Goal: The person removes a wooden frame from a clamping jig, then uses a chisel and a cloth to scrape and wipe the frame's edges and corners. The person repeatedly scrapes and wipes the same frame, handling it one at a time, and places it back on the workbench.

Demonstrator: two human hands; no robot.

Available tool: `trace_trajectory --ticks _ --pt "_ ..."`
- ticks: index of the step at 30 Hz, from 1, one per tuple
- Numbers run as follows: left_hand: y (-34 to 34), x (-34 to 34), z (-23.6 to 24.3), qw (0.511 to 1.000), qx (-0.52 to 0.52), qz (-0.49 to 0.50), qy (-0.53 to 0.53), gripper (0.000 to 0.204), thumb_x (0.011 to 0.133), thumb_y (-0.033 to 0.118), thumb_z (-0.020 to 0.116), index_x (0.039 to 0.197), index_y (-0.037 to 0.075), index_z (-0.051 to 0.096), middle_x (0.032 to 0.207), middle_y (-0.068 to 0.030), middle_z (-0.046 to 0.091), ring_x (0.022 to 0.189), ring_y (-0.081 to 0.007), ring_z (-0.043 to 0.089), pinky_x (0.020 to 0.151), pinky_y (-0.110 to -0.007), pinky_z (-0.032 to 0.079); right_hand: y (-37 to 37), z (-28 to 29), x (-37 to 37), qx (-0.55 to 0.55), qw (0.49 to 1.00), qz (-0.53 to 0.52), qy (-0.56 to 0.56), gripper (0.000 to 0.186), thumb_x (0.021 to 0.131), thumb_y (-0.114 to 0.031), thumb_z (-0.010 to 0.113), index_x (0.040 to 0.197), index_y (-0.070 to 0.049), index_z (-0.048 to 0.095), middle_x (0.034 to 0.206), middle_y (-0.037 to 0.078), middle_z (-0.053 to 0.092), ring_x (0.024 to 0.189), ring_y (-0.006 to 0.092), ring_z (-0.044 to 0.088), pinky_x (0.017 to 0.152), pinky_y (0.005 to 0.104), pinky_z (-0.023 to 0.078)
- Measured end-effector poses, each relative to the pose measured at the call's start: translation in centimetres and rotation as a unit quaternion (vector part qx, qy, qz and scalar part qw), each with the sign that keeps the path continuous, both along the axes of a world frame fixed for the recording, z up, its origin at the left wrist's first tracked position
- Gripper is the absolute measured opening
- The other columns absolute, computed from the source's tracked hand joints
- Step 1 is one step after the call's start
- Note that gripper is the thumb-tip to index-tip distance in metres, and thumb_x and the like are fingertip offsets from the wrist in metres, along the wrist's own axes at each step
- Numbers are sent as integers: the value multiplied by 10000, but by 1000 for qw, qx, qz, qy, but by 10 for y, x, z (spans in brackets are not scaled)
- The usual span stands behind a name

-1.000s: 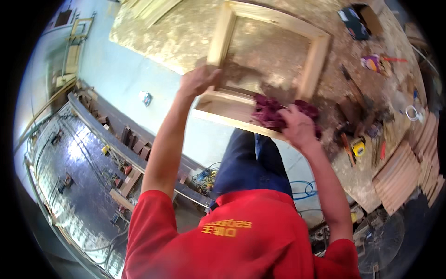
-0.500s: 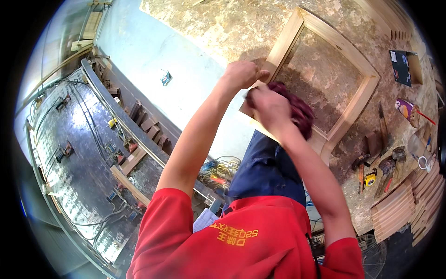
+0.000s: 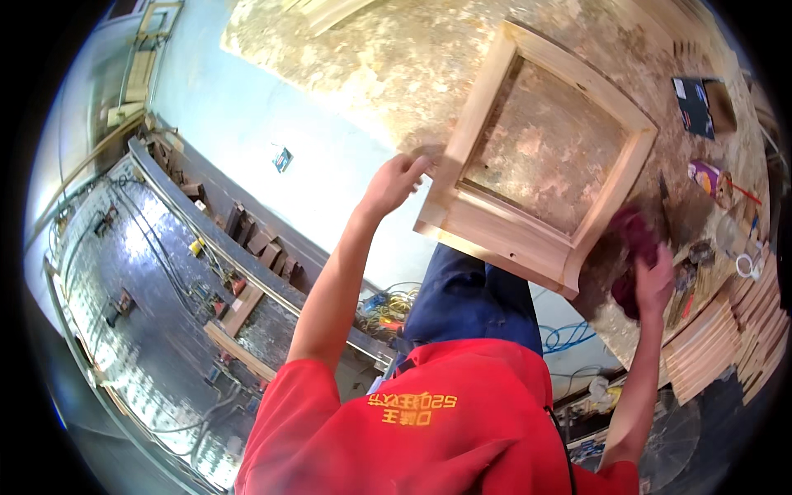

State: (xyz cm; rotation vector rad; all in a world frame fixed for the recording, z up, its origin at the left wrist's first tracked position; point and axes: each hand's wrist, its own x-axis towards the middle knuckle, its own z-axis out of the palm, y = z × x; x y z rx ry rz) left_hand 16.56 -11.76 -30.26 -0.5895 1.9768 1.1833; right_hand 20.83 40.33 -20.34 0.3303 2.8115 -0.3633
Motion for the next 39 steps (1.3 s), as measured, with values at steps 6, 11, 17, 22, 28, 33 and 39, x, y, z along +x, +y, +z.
trace_trajectory --ticks 6,11,17,22,28,33,39 --pt "7 109 -3 876 248 405 -85 683 1023 615 530 1444 80 473 1355 -133 591 1227 -250 581 1051 -425 457 22 -31 -37 39 987 -40 152 756 900 -321 792 1479 9 433 1465 256 486 1381 425 437 1163 480 376" --pt "118 155 10 767 324 548 -83 662 986 583 629 1444 119 517 1375 -102 599 1279 -257 565 1128 -479 430 -12 -24 57 -128 980 -145 50 378 925 -183 728 1261 -40 631 1155 145 642 1020 278 639 908 385 525" --pt "181 148 -17 799 240 547 -76 426 921 200 708 1303 58 584 1176 -103 634 1040 -278 664 858 -436 595 -63 -46 107 -148 986 -34 72 242 938 -173 680 1154 -66 703 972 143 656 920 325 663 807 441 536" --pt "185 142 -21 806 282 519 -32 204 872 146 705 1033 32 653 980 -121 648 880 -280 674 751 -433 611 -78 -72 88 -101 992 65 41 205 935 -180 637 1104 -109 727 1044 176 664 973 385 651 833 486 549" --pt "171 229 -12 861 270 428 55 270 977 241 561 1162 55 625 1118 -99 678 1022 -267 668 886 -456 568 -65 -130 156 -207 950 162 169 91 792 -148 630 746 -87 679 844 169 649 875 369 619 749 493 512" --pt "173 299 108 840 311 423 137 659 900 253 552 1505 0 492 1427 -159 597 1279 -322 592 1069 -505 488 -28 10 220 -369 881 132 266 112 856 -155 700 931 -87 653 957 125 613 855 320 648 746 433 550" --pt "249 282 176 884 350 261 167 585 909 294 562 1402 -21 586 1392 -152 635 1273 -306 610 1039 -471 511 116 120 301 -320 851 -126 397 265 874 -146 801 1037 -32 626 890 93 617 856 275 654 740 372 514"
